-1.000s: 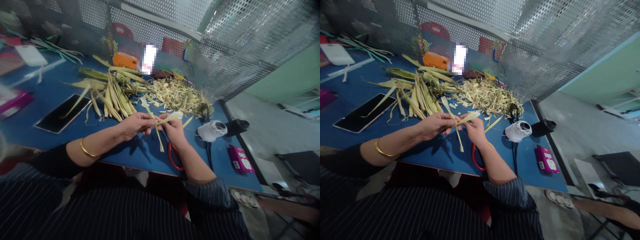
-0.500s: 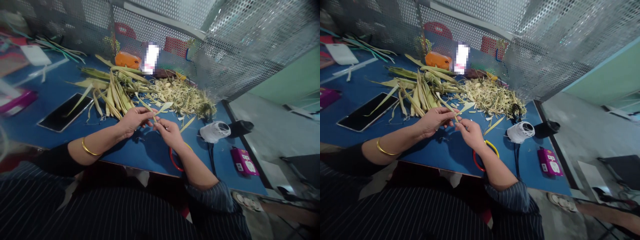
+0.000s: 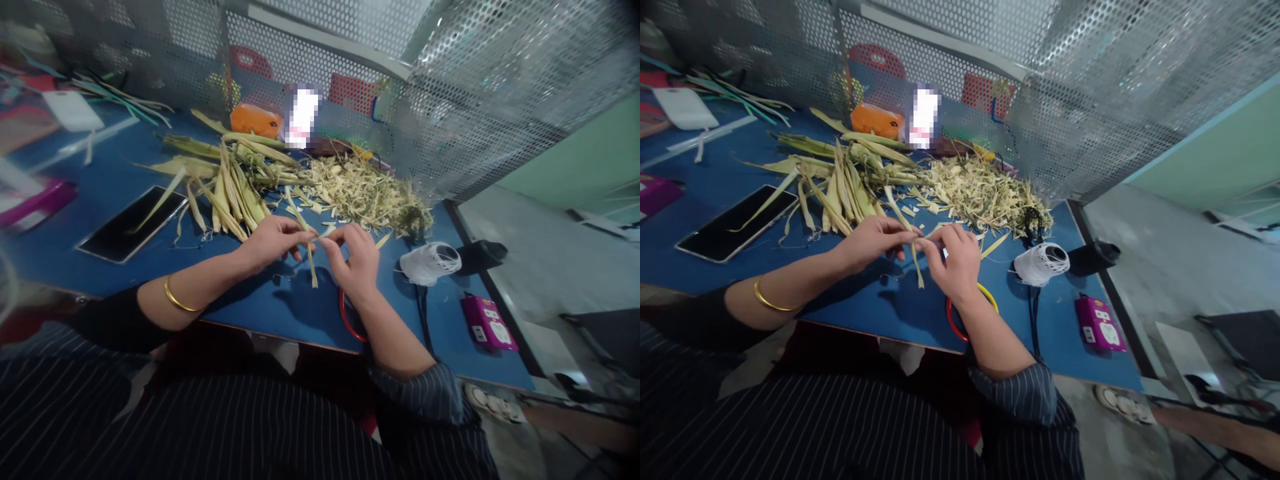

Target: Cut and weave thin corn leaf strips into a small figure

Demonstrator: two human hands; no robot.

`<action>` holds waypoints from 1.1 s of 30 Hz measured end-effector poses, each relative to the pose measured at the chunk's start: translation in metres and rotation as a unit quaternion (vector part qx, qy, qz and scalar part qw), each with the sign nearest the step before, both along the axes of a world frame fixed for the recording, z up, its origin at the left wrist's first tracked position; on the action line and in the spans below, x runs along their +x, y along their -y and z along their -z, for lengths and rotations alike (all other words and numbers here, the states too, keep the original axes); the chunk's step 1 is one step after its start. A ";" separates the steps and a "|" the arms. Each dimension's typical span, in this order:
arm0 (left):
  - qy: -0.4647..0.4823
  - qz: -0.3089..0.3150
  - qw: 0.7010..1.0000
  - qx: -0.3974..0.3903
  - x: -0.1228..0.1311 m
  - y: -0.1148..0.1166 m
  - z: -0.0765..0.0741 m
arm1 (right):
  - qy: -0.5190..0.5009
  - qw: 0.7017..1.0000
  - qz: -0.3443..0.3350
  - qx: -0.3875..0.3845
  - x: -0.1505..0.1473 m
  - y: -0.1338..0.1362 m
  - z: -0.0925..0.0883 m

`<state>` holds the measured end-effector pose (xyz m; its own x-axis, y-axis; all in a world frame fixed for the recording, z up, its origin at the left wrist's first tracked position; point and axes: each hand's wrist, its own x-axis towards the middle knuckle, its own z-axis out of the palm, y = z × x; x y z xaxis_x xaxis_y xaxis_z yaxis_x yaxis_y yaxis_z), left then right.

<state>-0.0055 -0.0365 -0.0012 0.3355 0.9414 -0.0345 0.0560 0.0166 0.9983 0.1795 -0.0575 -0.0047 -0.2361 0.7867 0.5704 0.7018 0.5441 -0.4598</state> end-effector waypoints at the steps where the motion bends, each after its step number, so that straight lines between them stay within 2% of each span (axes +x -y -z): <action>1: -0.033 0.028 0.999 0.022 0.000 0.001 0.000 | -0.030 1.000 0.006 -0.005 0.001 -0.001 -0.001; 4: -0.127 0.102 0.985 0.064 0.001 0.005 0.003 | -0.105 0.988 -0.041 -0.101 0.000 -0.004 -0.001; 7: -0.174 0.135 0.973 0.071 0.004 0.009 0.004 | -0.187 0.947 -0.105 -0.237 -0.003 -0.007 0.001; 9: -0.177 0.144 0.971 0.066 0.007 0.011 0.004 | -0.265 0.922 -0.109 -0.262 -0.004 -0.007 0.002; 11: -0.181 0.136 0.972 0.062 0.009 0.011 0.004 | -0.326 0.915 -0.082 -0.223 -0.004 -0.006 0.001; 14: -0.163 0.085 0.981 0.053 0.009 0.008 0.007 | -0.307 0.945 -0.030 -0.113 -0.002 -0.002 0.000; 16: -0.115 0.042 0.992 0.027 0.008 0.004 0.010 | -0.221 0.975 -0.008 -0.025 -0.002 0.002 0.000; 18: -0.065 0.006 0.998 -0.005 0.008 0.000 0.012 | -0.104 0.992 -0.012 0.067 -0.003 0.005 0.001; 21: -0.004 -0.030 0.999 -0.042 0.009 -0.003 0.014 | 0.033 0.986 -0.053 0.156 -0.006 0.008 0.005; 24: 0.047 -0.048 0.994 -0.081 0.010 -0.002 0.014 | 0.083 0.978 -0.068 0.181 -0.010 0.009 0.007; 29: 0.118 -0.014 0.984 -0.133 0.010 0.000 0.011 | 0.101 0.982 -0.008 0.161 -0.013 0.010 0.009; 33: 0.156 -0.013 0.972 -0.177 0.007 -0.001 0.005 | 0.113 0.979 0.021 0.167 -0.011 0.010 0.008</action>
<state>0.0016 -0.0352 -0.0061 0.3576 0.8975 -0.2579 -0.2536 0.3591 0.8982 0.1686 -0.0673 -0.0125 -0.3577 0.5767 0.7345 0.7903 0.6059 -0.0908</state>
